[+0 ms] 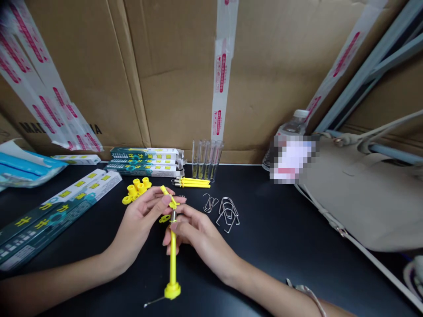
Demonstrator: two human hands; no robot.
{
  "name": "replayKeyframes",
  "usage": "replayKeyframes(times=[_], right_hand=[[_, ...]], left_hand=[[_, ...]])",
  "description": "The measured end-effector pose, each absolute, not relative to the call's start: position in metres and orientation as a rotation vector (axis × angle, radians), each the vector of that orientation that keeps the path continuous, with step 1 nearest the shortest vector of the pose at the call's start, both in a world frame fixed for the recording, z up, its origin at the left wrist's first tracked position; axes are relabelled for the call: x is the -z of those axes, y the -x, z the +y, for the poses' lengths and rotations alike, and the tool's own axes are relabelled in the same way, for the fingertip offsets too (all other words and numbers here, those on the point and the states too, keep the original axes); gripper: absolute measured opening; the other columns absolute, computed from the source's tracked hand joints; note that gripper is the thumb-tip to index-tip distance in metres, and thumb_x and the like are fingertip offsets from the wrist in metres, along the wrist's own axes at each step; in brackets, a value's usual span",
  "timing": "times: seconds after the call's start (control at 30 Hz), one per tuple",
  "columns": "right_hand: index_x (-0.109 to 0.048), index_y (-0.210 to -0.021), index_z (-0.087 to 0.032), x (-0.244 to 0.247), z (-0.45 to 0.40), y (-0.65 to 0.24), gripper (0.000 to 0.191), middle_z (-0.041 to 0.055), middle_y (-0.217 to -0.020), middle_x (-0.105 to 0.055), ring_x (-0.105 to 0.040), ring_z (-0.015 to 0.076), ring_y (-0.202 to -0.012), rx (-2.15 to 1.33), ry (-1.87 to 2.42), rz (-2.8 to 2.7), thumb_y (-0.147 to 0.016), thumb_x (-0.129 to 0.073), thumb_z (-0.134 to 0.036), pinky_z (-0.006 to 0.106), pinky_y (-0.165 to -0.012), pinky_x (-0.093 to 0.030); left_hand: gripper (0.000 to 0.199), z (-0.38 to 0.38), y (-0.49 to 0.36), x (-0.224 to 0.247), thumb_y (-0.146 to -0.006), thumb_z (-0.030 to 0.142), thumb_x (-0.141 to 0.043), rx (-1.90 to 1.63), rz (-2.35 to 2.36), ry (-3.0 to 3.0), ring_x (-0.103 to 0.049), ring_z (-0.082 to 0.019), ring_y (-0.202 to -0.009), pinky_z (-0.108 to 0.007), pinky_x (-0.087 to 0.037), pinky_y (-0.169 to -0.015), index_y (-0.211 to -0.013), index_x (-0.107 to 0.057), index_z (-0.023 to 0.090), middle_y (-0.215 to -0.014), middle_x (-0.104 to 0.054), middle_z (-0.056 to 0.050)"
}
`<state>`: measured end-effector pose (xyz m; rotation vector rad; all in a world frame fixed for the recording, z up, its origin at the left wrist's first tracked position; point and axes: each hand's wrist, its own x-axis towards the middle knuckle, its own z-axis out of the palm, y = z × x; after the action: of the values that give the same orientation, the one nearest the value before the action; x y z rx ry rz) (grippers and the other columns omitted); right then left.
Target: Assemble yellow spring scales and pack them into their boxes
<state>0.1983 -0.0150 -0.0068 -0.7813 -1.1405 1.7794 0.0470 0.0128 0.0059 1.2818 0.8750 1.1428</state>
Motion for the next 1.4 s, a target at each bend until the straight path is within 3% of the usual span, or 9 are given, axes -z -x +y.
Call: replayKeyframes(times=[0.17, 0.3, 0.57, 0.73, 0.83, 0.93, 1.07, 1.27, 1.4], right_hand=[[-0.056, -0.118, -0.019, 0.008, -0.015, -0.196, 0.048, -0.0080, -0.054, -0.054, -0.043, 0.0078, -0.042, -1.647, 0.945, -1.257, -0.093, -0.057, -0.060, 0.020, -0.048, -0.034], [-0.057, -0.117, -0.018, 0.009, -0.016, -0.193, 0.052, -0.0098, -0.049, -0.050, -0.037, 0.0072, -0.037, -1.522, 1.019, -1.350, -0.092, -0.055, -0.063, 0.020, -0.042, -0.028], [-0.062, -0.089, -0.017, 0.009, -0.014, -0.196, 0.042, -0.0034, -0.066, -0.062, -0.041, 0.0037, -0.035, -1.397, 1.055, -1.353, -0.093, -0.055, -0.059, 0.019, -0.038, -0.027], [-0.061, -0.090, -0.018, 0.007, -0.012, -0.198, 0.042, -0.0041, -0.064, -0.061, -0.041, 0.0041, -0.035, -1.374, 1.034, -1.306, -0.093, -0.056, -0.059, 0.019, -0.038, -0.027], [-0.062, -0.092, -0.017, 0.006, -0.012, -0.199, 0.039, -0.0047, -0.063, -0.059, -0.040, 0.0039, -0.036, -1.344, 1.036, -1.227, -0.092, -0.058, -0.056, 0.019, -0.039, -0.027], [-0.063, -0.094, -0.017, 0.004, -0.013, -0.200, 0.039, -0.0057, -0.062, -0.057, -0.041, 0.0038, -0.037, -1.324, 1.037, -1.165, -0.091, -0.060, -0.055, 0.018, -0.039, -0.028], [-0.063, -0.095, -0.017, 0.002, -0.014, -0.199, 0.039, -0.0068, -0.059, -0.055, -0.041, 0.0038, -0.037, -1.314, 1.036, -1.138, -0.091, -0.060, -0.055, 0.017, -0.039, -0.028], [-0.064, -0.094, -0.017, 0.003, -0.019, -0.199, 0.040, -0.0065, -0.057, -0.055, -0.040, 0.0037, -0.037, -1.321, 1.031, -1.170, -0.092, -0.059, -0.056, 0.017, -0.039, -0.027], [-0.064, -0.094, -0.017, 0.003, -0.021, -0.199, 0.041, -0.0063, -0.057, -0.055, -0.039, 0.0032, -0.036, -1.338, 1.030, -1.201, -0.092, -0.058, -0.057, 0.017, -0.037, -0.026]], left_hand=[[0.021, 0.014, -0.047, -0.003, -0.088, 0.038, -0.070, -1.144, 0.910, -1.313, -0.073, -0.024, -0.101, -0.031, -0.053, -0.090, -0.096, -0.067, 0.019, -0.099, -0.080, -0.006], [0.021, 0.015, -0.047, -0.002, -0.084, 0.037, -0.074, -1.140, 0.927, -1.321, -0.072, -0.026, -0.102, -0.034, -0.051, -0.092, -0.093, -0.070, 0.019, -0.101, -0.080, -0.007], [0.024, 0.016, -0.046, 0.001, -0.084, 0.038, -0.075, -1.115, 0.923, -1.313, -0.071, -0.026, -0.105, -0.034, -0.051, -0.092, -0.099, -0.073, 0.020, -0.104, -0.079, -0.007], [0.045, 0.014, -0.043, -0.001, -0.082, 0.040, -0.077, -1.110, 0.944, -1.361, -0.066, -0.027, -0.117, -0.034, -0.048, -0.097, -0.121, -0.065, 0.022, -0.117, -0.076, -0.007], [0.045, 0.021, -0.041, -0.008, -0.092, 0.043, -0.065, -1.198, 0.957, -1.453, -0.064, -0.024, -0.118, -0.034, -0.047, -0.100, -0.130, -0.056, 0.021, -0.117, -0.075, -0.008], [0.035, 0.044, -0.044, -0.013, -0.098, 0.034, -0.052, -1.337, 1.025, -1.608, -0.064, -0.022, -0.117, -0.035, -0.047, -0.101, -0.129, -0.051, 0.019, -0.118, -0.072, -0.010], [0.038, 0.089, -0.057, -0.013, -0.092, 0.021, -0.057, -1.336, 1.077, -1.704, -0.061, -0.024, -0.120, -0.037, -0.048, -0.101, -0.128, -0.053, 0.012, -0.129, -0.063, -0.017], [0.054, 0.123, -0.085, -0.002, -0.086, 0.029, -0.073, -1.222, 1.140, -1.911, -0.057, -0.031, -0.127, -0.047, -0.044, -0.106, -0.133, -0.054, 0.012, -0.137, -0.060, -0.020], [0.040, 0.131, -0.095, -0.002, -0.092, 0.033, -0.068, -1.143, 1.159, -2.042, -0.061, -0.030, -0.119, -0.054, -0.048, -0.101, -0.128, -0.059, 0.016, -0.130, -0.064, -0.012]])
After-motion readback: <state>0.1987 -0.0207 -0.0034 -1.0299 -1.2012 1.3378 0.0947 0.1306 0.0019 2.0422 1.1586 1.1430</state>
